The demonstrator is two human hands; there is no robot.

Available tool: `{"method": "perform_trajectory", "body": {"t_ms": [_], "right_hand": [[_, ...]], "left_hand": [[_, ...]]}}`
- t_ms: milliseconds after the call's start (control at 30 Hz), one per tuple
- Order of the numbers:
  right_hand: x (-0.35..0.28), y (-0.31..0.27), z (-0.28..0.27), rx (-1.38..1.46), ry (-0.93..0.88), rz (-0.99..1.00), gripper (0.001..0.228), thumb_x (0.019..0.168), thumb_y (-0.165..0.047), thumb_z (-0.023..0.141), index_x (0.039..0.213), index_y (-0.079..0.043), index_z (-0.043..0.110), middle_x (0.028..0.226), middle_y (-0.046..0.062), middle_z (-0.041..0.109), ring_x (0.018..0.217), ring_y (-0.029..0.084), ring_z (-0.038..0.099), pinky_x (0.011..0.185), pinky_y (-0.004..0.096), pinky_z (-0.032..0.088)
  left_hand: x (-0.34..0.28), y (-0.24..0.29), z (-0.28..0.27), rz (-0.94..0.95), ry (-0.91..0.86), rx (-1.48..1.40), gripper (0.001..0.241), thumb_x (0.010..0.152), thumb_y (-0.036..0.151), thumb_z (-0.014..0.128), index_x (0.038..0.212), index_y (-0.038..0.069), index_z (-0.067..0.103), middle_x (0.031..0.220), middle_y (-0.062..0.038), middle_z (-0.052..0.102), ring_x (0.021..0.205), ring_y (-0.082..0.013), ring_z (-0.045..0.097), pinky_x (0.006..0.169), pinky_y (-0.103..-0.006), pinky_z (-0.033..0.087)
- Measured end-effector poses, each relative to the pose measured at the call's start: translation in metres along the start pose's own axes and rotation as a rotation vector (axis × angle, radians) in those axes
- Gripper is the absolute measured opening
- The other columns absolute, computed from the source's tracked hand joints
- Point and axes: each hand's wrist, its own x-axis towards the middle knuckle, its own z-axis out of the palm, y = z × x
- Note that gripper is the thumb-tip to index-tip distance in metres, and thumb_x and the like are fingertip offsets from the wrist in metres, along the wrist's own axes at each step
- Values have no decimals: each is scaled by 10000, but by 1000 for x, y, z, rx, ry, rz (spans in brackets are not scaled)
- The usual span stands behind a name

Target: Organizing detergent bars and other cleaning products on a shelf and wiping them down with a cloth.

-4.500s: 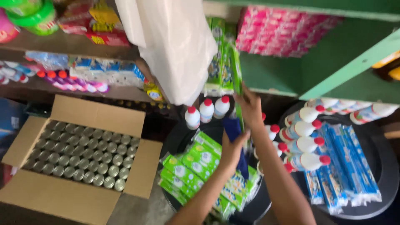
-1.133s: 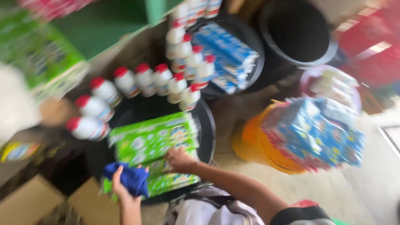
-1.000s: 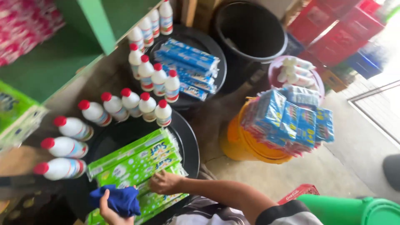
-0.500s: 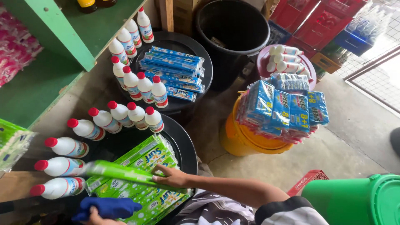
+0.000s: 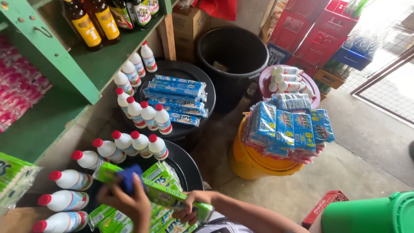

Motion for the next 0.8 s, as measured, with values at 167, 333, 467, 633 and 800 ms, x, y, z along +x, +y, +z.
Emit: {"method": "perform_trajectory", "body": {"t_ms": [167, 333, 467, 633, 800], "right_hand": [[-2, -11, 6, -74, -63, -57, 472, 804, 21, 579, 1267, -15, 492, 820, 47, 466, 652, 120, 447, 553, 264, 381], [5, -35, -9, -468, 171, -187, 457, 783, 25, 598, 1233, 73, 540, 990, 168, 601, 777, 217, 587, 619, 336, 510], [7, -58, 39, -603, 326, -180, 533, 730, 64, 625, 1254, 10, 553, 1027, 167, 644, 867, 256, 664, 681, 382, 585], [7, -63, 43, -760, 389, -159, 650, 691, 117, 661, 1325, 6, 569, 1101, 173, 680, 910, 285, 696, 723, 414, 623], [-6, -61, 45, -783, 346, -158, 685, 677, 149, 666, 1344, 28, 562, 1134, 185, 695, 908, 278, 702, 685, 409, 618]], "left_hand": [[52, 2, 9, 23, 51, 2, 515, 1055, 365, 822, 1305, -4, 564, 1354, -251, 414, 1292, -403, 419, 1112, -545, 381], [17, 69, 0, 157, -82, -32, 485, 842, 359, 834, 1229, 122, 660, 1258, -187, 461, 1213, -386, 443, 1052, -545, 389], [36, 70, 1, 256, -66, -52, 452, 803, 361, 833, 1174, 159, 671, 1216, -171, 463, 1174, -376, 447, 1011, -529, 392], [105, 43, -6, 212, -15, -54, 397, 942, 307, 846, 1213, 89, 652, 1261, -181, 471, 1230, -353, 469, 1056, -491, 393], [158, 71, -37, 117, 96, -365, 295, 996, 210, 762, 1001, 15, 540, 1023, -106, 530, 995, -263, 513, 917, -406, 426]]}}
